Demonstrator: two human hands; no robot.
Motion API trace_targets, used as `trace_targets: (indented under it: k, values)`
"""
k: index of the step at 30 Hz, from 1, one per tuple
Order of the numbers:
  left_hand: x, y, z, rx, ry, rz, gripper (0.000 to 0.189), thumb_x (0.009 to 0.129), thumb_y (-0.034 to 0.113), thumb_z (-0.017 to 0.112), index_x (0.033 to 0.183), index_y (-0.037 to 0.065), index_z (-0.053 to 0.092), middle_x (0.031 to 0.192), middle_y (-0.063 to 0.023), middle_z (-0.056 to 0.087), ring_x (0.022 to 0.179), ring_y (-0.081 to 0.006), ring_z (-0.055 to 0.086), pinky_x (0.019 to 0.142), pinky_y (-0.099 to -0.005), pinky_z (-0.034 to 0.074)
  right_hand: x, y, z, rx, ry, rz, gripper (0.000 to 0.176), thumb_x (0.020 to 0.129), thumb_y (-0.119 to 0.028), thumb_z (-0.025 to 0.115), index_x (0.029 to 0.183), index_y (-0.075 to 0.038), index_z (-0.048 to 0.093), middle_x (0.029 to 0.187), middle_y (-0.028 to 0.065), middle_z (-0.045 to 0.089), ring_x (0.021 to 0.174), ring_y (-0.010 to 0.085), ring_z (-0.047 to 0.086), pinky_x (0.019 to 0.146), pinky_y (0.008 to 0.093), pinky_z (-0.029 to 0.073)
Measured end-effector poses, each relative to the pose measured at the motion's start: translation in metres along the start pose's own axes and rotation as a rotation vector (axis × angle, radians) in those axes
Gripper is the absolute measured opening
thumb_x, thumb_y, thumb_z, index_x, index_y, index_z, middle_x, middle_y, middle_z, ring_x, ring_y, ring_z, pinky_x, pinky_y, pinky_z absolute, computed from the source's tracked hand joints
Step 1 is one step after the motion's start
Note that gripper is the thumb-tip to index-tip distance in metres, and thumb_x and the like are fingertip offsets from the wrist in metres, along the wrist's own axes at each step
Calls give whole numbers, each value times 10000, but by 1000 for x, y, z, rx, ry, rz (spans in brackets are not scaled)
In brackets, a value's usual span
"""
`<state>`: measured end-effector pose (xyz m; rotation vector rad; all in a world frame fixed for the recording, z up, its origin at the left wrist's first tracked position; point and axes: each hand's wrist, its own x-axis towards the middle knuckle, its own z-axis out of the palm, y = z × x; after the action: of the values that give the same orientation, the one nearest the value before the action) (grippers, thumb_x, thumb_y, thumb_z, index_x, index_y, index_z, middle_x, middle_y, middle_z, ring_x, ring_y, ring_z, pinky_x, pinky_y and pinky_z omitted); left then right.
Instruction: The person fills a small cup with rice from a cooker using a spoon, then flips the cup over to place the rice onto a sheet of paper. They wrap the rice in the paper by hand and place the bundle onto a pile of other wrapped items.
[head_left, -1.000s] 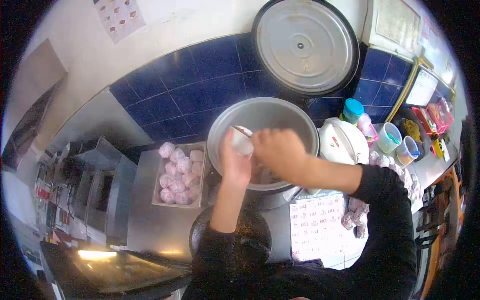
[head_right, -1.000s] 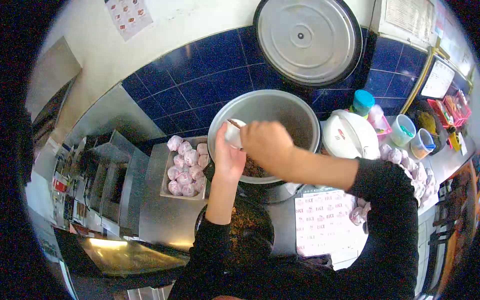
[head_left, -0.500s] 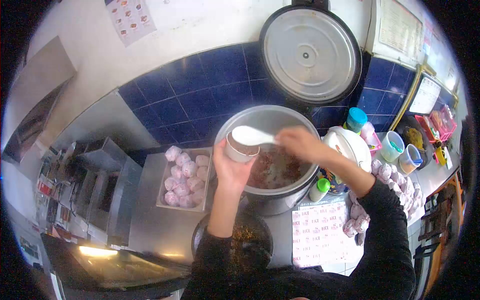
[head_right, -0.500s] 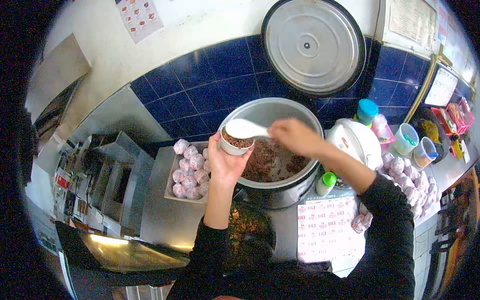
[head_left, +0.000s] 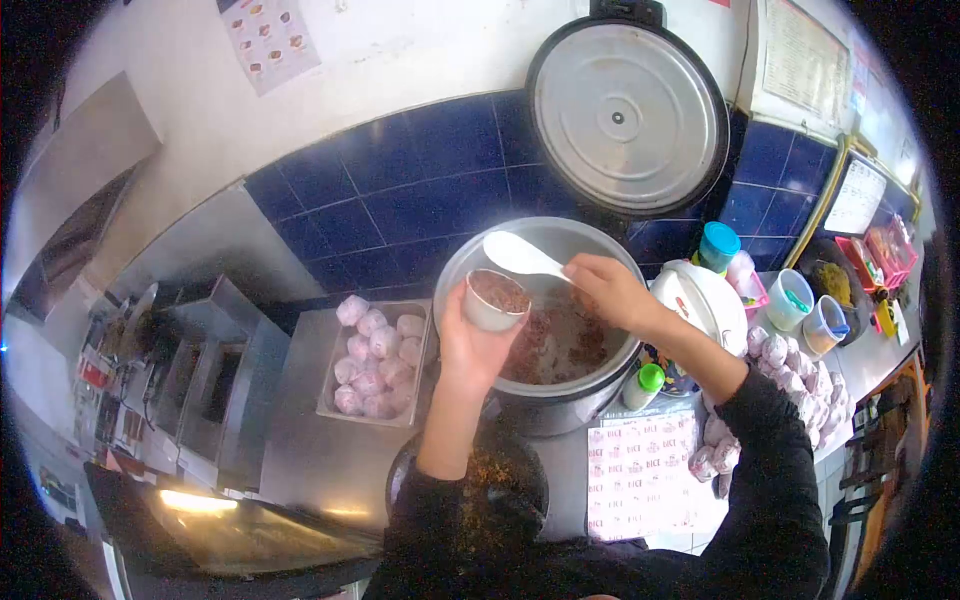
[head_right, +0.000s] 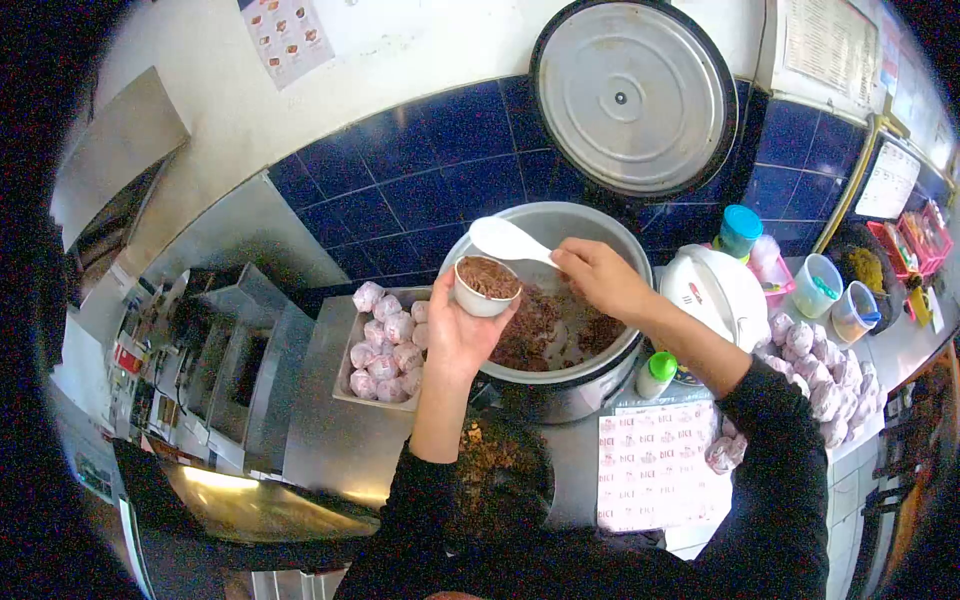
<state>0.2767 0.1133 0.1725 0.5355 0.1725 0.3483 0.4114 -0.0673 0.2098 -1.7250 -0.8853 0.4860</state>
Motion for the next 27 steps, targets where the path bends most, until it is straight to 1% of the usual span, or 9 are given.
trace_targets:
  k: [4,5,9,12,16,18,20,22,27]
  values:
    - [14,-1,-12,39,-57,77,459,1038,442,455,1399,163,513,1429,-87,545,1309,-267,521,1106,-536,403,-20,16,11,-90,-133,-23,316,1050,-300,514,965,-19,632,714,89,586,677,195,585,651,369,471]
    - [11,0,-6,117,-58,102,453,1039,442,456,1406,180,503,1445,-77,531,1324,-262,507,1119,-535,383,-24,17,9,-277,-29,-148,314,1042,-296,523,987,-5,630,804,166,657,758,301,656,720,420,500]
    - [9,-3,-8,39,-16,99,456,1040,441,459,1415,184,491,1449,-68,524,1347,-257,485,1124,-529,381,-26,14,-11,-418,140,-227,289,1028,-286,535,1023,-16,639,903,224,677,865,402,674,796,470,505]
    - [8,-6,-1,48,37,90,460,1041,440,458,1415,174,488,1450,-73,521,1352,-262,482,1126,-536,381,-34,-5,-9,-224,33,-44,278,1028,-279,533,1033,-25,644,929,238,677,893,431,666,804,476,506]
    - [14,-7,-7,70,-29,100,456,1044,440,456,1404,163,493,1444,-77,526,1354,-264,482,1122,-540,388,-41,20,2,-255,7,-133,272,1029,-268,528,1031,-23,646,895,233,669,854,418,663,789,463,508]
    - [13,-8,-9,42,-12,106,459,1044,451,452,1389,153,504,1428,-79,536,1336,-264,497,1108,-541,405,-39,19,-9,-383,157,-134,269,1029,-261,523,1036,-24,648,877,218,659,834,384,652,797,430,509]
    - [11,-5,-10,19,11,89,452,1039,456,454,1360,147,525,1386,-79,567,1294,-262,525,1078,-534,433,-36,14,-14,-355,154,-40,268,1025,-260,524,1043,-25,651,918,226,675,875,395,661,814,434,512]
    - [12,-5,-10,14,-14,63,446,1031,468,458,1319,141,554,1343,-72,594,1253,-253,545,1031,-525,467,-33,28,-18,-274,81,-219,269,1019,-257,530,1041,-17,650,946,228,684,884,417,658,805,442,515]
    - [13,1,-14,43,-21,38,480,1029,501,436,1291,121,567,1244,-106,645,1107,-302,623,860,-432,556,-28,38,-21,-439,211,-154,289,1018,-261,535,1024,7,644,841,170,663,769,322,649,758,410,511]
